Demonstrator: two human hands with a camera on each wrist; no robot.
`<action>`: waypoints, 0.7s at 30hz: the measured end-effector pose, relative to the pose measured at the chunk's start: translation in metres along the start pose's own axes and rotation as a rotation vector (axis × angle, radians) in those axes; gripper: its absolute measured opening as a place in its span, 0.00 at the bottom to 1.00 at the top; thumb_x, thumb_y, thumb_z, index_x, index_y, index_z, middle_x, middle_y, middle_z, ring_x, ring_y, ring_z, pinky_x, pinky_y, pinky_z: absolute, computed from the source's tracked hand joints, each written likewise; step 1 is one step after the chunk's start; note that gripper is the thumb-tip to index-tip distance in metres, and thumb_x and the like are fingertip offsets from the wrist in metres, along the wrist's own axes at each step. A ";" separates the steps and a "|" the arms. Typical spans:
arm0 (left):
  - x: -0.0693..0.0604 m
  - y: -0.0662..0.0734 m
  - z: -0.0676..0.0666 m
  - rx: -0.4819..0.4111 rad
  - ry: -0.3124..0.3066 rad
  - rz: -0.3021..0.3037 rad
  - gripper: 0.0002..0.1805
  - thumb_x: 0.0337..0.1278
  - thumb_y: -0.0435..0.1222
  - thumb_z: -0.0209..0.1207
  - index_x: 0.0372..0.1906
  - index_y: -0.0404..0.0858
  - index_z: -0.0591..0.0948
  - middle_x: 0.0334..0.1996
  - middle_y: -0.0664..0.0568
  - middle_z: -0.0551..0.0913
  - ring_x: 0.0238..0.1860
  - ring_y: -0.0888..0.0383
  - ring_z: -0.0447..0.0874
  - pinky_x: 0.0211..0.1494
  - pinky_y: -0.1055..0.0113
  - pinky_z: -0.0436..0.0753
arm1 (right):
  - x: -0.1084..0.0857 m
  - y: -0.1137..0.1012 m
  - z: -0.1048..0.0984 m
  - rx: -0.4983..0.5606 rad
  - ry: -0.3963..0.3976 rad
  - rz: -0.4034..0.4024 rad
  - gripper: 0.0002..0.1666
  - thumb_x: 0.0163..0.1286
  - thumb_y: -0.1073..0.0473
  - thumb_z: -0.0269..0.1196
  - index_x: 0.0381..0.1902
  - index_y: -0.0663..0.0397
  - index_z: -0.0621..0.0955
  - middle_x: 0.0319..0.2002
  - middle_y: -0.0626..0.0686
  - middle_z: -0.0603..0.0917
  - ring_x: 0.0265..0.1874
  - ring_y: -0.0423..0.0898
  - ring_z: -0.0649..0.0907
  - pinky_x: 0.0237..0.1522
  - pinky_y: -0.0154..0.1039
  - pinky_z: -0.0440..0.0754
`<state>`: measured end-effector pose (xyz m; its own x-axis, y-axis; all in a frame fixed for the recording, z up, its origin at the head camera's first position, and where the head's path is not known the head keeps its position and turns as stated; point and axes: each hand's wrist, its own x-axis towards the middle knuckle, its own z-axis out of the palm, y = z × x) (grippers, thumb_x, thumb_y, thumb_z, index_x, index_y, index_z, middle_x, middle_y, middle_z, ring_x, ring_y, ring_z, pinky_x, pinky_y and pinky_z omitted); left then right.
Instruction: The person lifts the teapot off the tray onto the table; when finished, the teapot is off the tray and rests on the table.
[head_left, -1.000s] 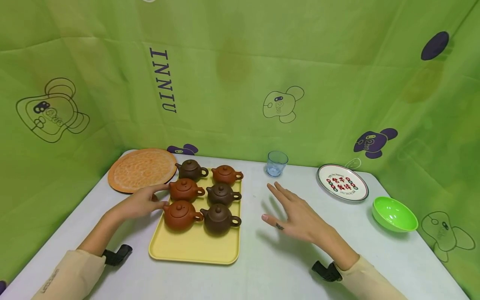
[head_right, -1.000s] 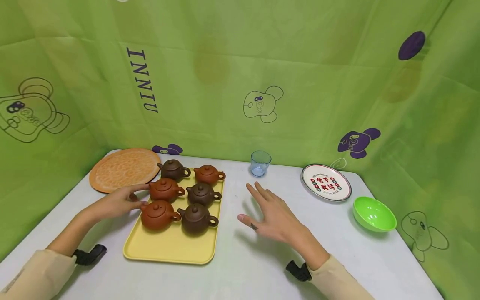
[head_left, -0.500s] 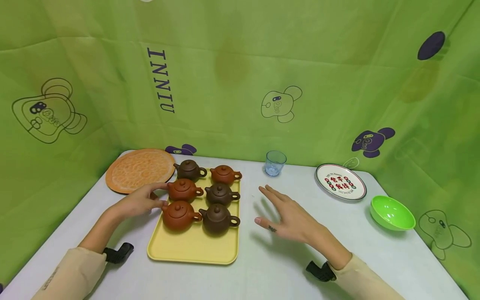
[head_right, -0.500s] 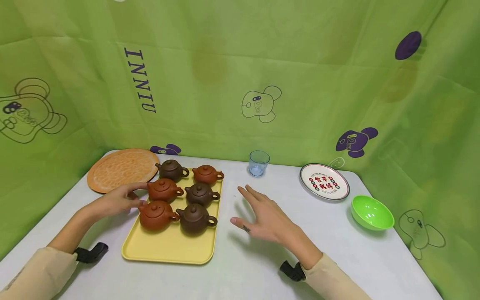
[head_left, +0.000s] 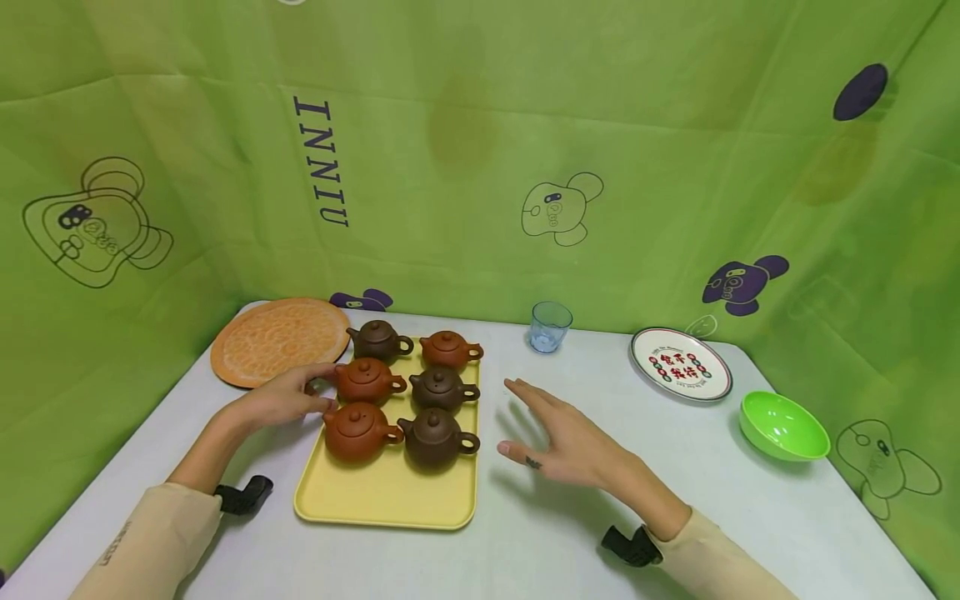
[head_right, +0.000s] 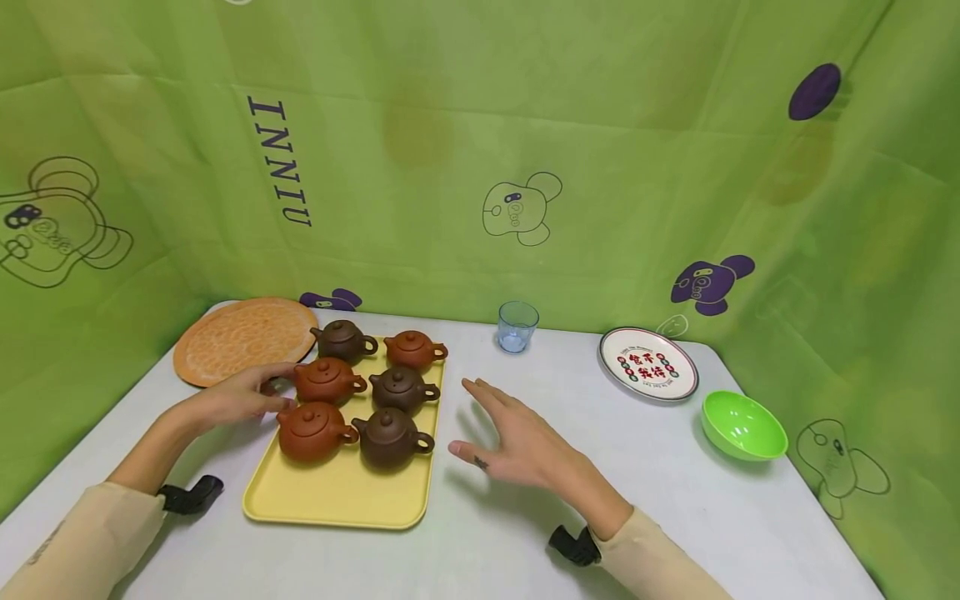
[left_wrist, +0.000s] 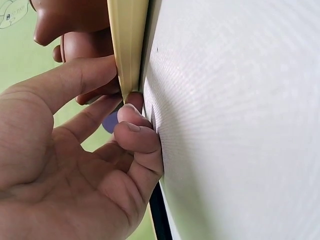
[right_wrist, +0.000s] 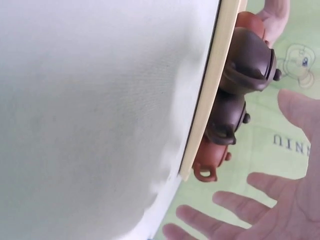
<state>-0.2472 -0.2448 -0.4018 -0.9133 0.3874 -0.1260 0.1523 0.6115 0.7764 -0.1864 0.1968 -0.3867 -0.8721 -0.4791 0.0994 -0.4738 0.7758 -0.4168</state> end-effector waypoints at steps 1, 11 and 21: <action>0.000 0.000 0.000 -0.005 -0.003 -0.004 0.38 0.63 0.33 0.64 0.77 0.28 0.67 0.65 0.33 0.77 0.41 0.54 0.73 0.34 0.66 0.77 | 0.000 -0.001 0.000 0.010 0.001 0.000 0.53 0.71 0.26 0.63 0.86 0.33 0.57 0.83 0.54 0.65 0.80 0.56 0.69 0.79 0.59 0.69; 0.001 -0.004 -0.003 -0.039 -0.032 0.010 0.39 0.62 0.32 0.64 0.78 0.28 0.66 0.62 0.32 0.78 0.41 0.57 0.73 0.33 0.68 0.76 | 0.006 -0.004 0.005 0.184 0.033 -0.041 0.42 0.74 0.42 0.69 0.80 0.47 0.70 0.72 0.54 0.80 0.59 0.52 0.87 0.57 0.51 0.87; 0.004 -0.009 -0.005 -0.080 -0.046 0.000 0.42 0.62 0.33 0.65 0.79 0.29 0.64 0.63 0.33 0.76 0.38 0.61 0.74 0.32 0.68 0.75 | 0.014 -0.011 0.009 0.356 -0.019 -0.053 0.35 0.75 0.47 0.69 0.74 0.52 0.74 0.59 0.57 0.88 0.47 0.45 0.90 0.47 0.38 0.88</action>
<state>-0.2543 -0.2521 -0.4056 -0.8945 0.4201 -0.1529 0.1203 0.5555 0.8228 -0.1925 0.1777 -0.3892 -0.8433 -0.5252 0.1142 -0.4433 0.5595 -0.7004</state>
